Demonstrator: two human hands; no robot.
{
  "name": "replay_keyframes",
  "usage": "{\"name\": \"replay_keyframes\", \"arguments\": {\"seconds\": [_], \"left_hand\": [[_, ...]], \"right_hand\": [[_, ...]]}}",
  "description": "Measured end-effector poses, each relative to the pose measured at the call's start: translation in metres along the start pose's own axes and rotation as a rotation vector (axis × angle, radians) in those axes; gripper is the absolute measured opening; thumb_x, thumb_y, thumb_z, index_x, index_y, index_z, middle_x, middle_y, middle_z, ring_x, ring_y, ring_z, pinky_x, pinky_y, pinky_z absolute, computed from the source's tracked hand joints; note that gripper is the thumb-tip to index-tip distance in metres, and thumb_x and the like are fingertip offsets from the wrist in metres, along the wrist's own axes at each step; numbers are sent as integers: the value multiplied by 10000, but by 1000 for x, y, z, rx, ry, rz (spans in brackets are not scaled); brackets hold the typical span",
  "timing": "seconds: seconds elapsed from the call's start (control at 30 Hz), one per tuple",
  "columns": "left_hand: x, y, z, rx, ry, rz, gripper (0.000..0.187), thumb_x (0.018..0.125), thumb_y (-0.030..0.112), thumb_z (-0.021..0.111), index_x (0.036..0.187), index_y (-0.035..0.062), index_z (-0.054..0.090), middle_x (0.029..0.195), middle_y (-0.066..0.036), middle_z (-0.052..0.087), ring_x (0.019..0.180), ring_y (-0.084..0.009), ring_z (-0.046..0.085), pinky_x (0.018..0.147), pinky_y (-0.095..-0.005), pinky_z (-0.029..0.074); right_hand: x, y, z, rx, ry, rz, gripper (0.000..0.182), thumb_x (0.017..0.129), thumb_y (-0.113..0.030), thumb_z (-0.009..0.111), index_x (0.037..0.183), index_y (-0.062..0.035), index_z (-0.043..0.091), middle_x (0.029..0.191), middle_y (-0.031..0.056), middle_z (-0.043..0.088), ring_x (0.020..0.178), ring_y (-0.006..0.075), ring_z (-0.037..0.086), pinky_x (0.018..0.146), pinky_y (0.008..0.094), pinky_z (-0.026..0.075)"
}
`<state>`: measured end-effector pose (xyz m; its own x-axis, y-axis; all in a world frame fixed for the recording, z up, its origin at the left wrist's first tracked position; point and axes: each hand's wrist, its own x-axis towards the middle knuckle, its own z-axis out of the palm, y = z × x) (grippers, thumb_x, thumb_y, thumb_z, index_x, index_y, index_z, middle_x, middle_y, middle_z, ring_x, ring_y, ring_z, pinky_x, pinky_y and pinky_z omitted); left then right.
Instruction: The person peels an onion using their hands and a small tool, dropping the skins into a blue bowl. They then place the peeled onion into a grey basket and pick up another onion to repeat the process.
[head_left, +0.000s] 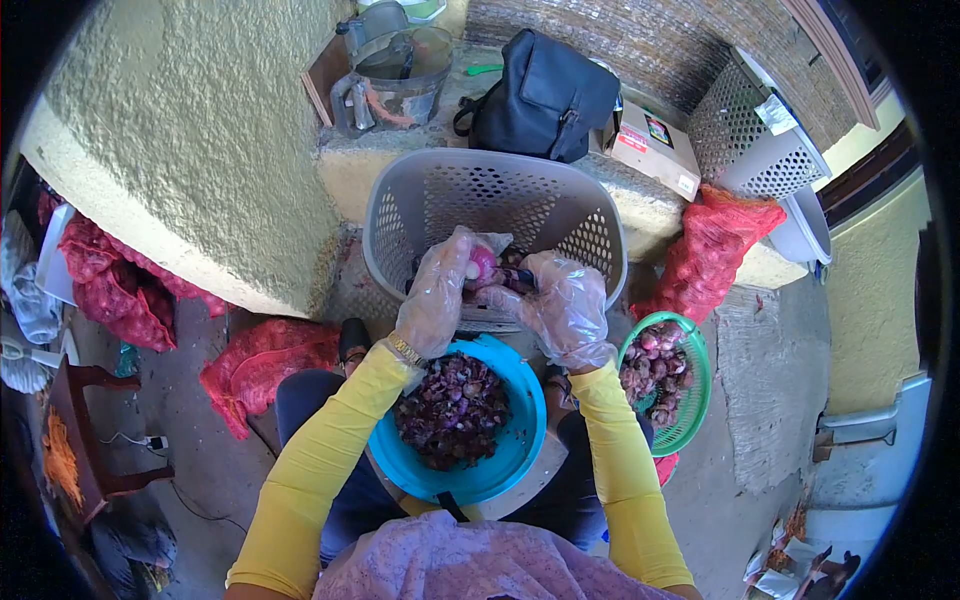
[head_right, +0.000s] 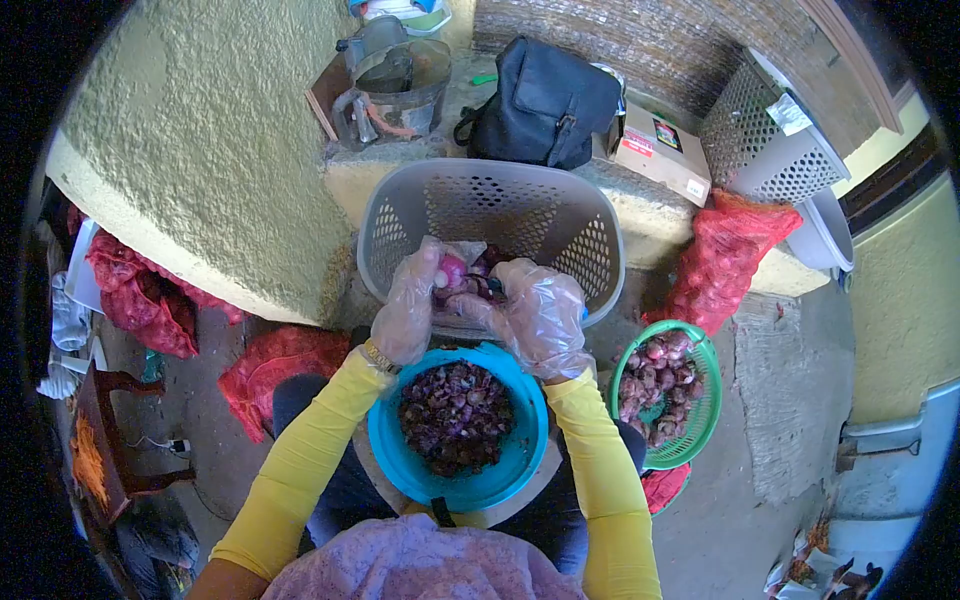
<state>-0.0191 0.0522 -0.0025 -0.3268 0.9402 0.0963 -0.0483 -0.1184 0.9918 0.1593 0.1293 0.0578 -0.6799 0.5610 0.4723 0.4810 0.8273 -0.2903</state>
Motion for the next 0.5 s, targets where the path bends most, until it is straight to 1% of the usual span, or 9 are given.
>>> {"name": "replay_keyframes", "arguments": {"seconds": [0.03, 0.1, 0.13, 0.2, 0.23, 0.3, 0.33, 0.4, 0.5], "left_hand": [[0, -1, 2, 1, -2, 0, 469, 1151, 449, 422, 1227, 31, 620, 1101, -93, 637, 998, -191, 636, 954, -352, 532], [-2, 0, 8, -430, -36, -119, 501, 1133, 510, 443, 1192, 48, 626, 1084, -59, 644, 1011, -175, 635, 950, -336, 534], [-4, 3, 10, -429, -37, -120, 501, 1133, 510, 443, 1192, 48, 626, 1084, -59, 644, 1011, -175, 635, 950, -336, 534], [-6, 11, 11, -639, -61, -212, 518, 1138, 501, 435, 1274, 36, 617, 1138, -82, 658, 1037, -181, 640, 953, -336, 538], [-5, 8, 12, -638, -63, -213, 518, 1138, 501, 435, 1274, 36, 617, 1138, -82, 658, 1037, -181, 640, 953, -336, 538], [-2, 3, 15, -865, -2, -288, 528, 1140, 494, 432, 1342, 33, 592, 1119, -75, 632, 981, -151, 600, 911, -311, 561], [-2, 3, 15, -863, -3, -289, 528, 1140, 494, 432, 1342, 33, 592, 1119, -75, 632, 981, -151, 600, 911, -311, 561], [-3, 5, 15, -1028, -52, -286, 554, 1131, 489, 455, 1434, 36, 555, 1172, -89, 630, 999, -158, 606, 888, -304, 562], [-3, 2, 19, -1119, -12, -254, 564, 1131, 471, 464, 1497, 45, 518, 1192, -105, 634, 1003, -170, 609, 881, -302, 563]], "right_hand": [[0, 0, 0, 40, 8, 12, 512, 815, -555, 827, 862, -58, 709, 807, 149, 690, 732, 373, 700, 656, 477, 530], [0, 0, 0, 81, 16, 27, 512, 816, -558, 824, 839, -60, 708, 778, 150, 683, 706, 373, 696, 636, 476, 528], [0, 1, 2, 67, 25, 17, 513, 816, -562, 821, 823, -62, 707, 759, 148, 678, 685, 373, 692, 621, 472, 526], [0, 0, 4, 53, 36, 9, 515, 816, -566, 819, 807, -64, 707, 739, 146, 673, 664, 373, 688, 605, 469, 525], [0, -1, 5, 44, 43, 9, 513, 816, -567, 818, 800, -68, 701, 734, 146, 668, 662, 372, 687, 603, 469, 524], [-1, -2, 6, 36, 53, 11, 512, 816, -569, 817, 792, -72, 695, 729, 146, 664, 660, 371, 687, 600, 469, 523], [-1, -3, 8, 15, 41, 18, 505, 823, -565, 813, 784, -78, 685, 725, 143, 659, 653, 368, 685, 594, 471, 521], [-2, -5, 11, -4, 28, 28, 500, 831, -561, 808, 775, -83, 676, 721, 140, 654, 646, 366, 683, 589, 474, 519], [-4, -11, 17, -28, 26, 59, 489, 845, -551, 801, 779, -87, 664, 715, 136, 646, 635, 361, 681, 581, 476, 518]]}}
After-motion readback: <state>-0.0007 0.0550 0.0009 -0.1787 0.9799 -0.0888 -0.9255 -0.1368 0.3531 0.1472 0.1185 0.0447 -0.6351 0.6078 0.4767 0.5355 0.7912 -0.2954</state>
